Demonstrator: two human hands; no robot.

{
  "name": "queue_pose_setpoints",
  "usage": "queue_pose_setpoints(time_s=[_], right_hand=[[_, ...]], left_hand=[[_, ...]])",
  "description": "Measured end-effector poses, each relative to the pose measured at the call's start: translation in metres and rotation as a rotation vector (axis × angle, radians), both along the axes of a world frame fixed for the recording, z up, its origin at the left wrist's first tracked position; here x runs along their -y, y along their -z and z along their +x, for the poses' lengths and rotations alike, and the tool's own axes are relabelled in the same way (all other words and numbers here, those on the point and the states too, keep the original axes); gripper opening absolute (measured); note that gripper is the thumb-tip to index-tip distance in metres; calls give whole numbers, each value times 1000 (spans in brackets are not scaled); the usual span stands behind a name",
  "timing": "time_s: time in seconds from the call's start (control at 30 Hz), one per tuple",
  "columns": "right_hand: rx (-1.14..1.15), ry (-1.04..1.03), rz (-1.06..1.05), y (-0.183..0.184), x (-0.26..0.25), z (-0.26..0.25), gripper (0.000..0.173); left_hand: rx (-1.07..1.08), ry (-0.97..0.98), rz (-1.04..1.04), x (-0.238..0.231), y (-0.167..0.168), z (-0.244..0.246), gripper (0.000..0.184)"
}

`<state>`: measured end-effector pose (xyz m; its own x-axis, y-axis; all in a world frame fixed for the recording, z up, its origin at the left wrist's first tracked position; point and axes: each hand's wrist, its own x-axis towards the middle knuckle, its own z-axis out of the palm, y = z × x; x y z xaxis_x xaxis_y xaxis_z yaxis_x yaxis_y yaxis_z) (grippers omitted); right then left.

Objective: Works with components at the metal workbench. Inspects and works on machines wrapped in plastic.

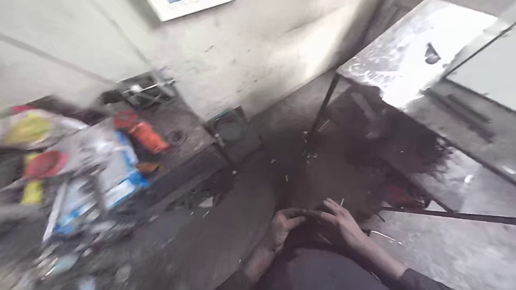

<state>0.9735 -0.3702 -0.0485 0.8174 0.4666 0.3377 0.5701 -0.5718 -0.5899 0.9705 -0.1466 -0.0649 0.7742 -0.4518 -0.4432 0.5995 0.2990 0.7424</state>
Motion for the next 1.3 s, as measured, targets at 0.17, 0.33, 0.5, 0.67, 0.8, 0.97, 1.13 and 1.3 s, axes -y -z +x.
queue_pose_setpoints(time_s=[0.17, 0.33, 0.5, 0.67, 0.8, 0.97, 1.13, 1.3], right_hand=[[-35, 19, 42, -24, -1, 132, 15], [28, 73, 54, -48, 9, 237, 15], [101, 18, 46, -52, 54, 340, 18], [-100, 220, 95, -81, 117, 450, 19], [-291, 437, -23, -105, 187, 541, 25], [-331, 649, -275, -85, 279, 675, 22], [-382, 891, -341, -52, 343, 810, 26], [-442, 986, -526, -9, 387, 890, 27]], left_hand=[[32, 15, -51, -1, -14, 139, 25], [120, 102, -79, 15, -34, 269, 34], [176, 155, -116, 57, -37, 381, 38], [196, 148, 55, 94, -42, 469, 33], [179, 149, 278, 101, -43, 527, 25], [101, 126, 323, 103, -11, 635, 21], [18, 249, 329, 119, 27, 789, 19], [-62, 305, 389, 133, 62, 959, 18]])
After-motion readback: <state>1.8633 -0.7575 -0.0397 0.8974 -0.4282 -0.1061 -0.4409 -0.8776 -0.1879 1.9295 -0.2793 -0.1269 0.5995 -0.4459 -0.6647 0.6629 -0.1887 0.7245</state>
